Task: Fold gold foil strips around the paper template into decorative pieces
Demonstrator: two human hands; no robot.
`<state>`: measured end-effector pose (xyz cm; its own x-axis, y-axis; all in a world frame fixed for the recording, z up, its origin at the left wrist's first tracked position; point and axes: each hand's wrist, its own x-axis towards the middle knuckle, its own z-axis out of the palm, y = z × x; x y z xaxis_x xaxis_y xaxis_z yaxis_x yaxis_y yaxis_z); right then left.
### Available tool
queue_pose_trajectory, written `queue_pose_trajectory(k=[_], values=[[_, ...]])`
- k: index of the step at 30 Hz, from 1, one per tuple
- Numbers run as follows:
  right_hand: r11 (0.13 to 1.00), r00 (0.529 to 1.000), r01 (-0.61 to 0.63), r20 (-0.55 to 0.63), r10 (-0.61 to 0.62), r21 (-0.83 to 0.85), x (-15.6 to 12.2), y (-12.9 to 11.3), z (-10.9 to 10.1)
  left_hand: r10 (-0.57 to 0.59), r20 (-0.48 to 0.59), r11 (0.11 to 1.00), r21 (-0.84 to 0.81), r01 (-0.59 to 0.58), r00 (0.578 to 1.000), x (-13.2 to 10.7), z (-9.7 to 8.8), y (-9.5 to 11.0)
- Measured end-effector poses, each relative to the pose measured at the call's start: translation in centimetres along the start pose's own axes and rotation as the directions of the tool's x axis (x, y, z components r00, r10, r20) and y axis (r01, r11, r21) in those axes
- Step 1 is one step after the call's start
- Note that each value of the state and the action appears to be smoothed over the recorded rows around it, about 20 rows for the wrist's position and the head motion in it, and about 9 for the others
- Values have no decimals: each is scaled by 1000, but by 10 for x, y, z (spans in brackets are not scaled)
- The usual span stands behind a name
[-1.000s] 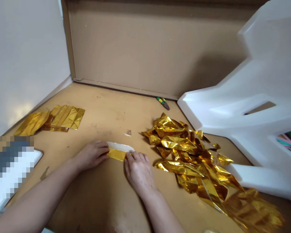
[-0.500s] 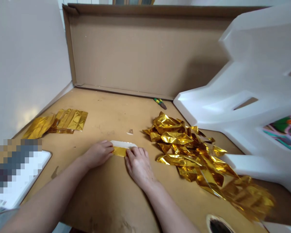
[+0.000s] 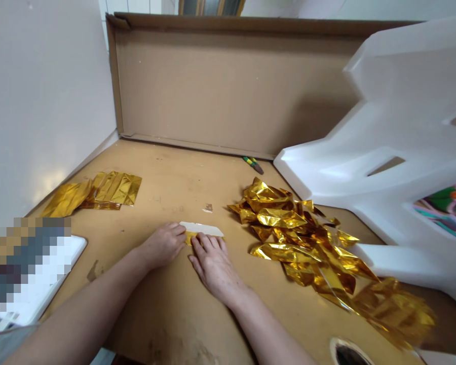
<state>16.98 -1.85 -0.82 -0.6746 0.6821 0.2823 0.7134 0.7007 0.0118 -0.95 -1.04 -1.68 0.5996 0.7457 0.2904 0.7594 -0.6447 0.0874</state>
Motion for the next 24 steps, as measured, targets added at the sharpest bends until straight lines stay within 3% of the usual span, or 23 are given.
queue_pose_trajectory(k=[8,13,20,24], values=[[1000,1000,-14,-10,14,21,-1,-1,1,63,-12,986,-155,-64,998,3,5,7],[1000,1000,-26,13,26,-13,-1,1,0,52,-16,993,-108,-53,999,2,7,6],[982,984,-162,52,168,-94,2,11,-5,34,14,996,-78,-33,999,2,4,5],[978,979,-182,72,190,-103,2,13,-7,37,19,996,-82,-35,999,3,0,8]])
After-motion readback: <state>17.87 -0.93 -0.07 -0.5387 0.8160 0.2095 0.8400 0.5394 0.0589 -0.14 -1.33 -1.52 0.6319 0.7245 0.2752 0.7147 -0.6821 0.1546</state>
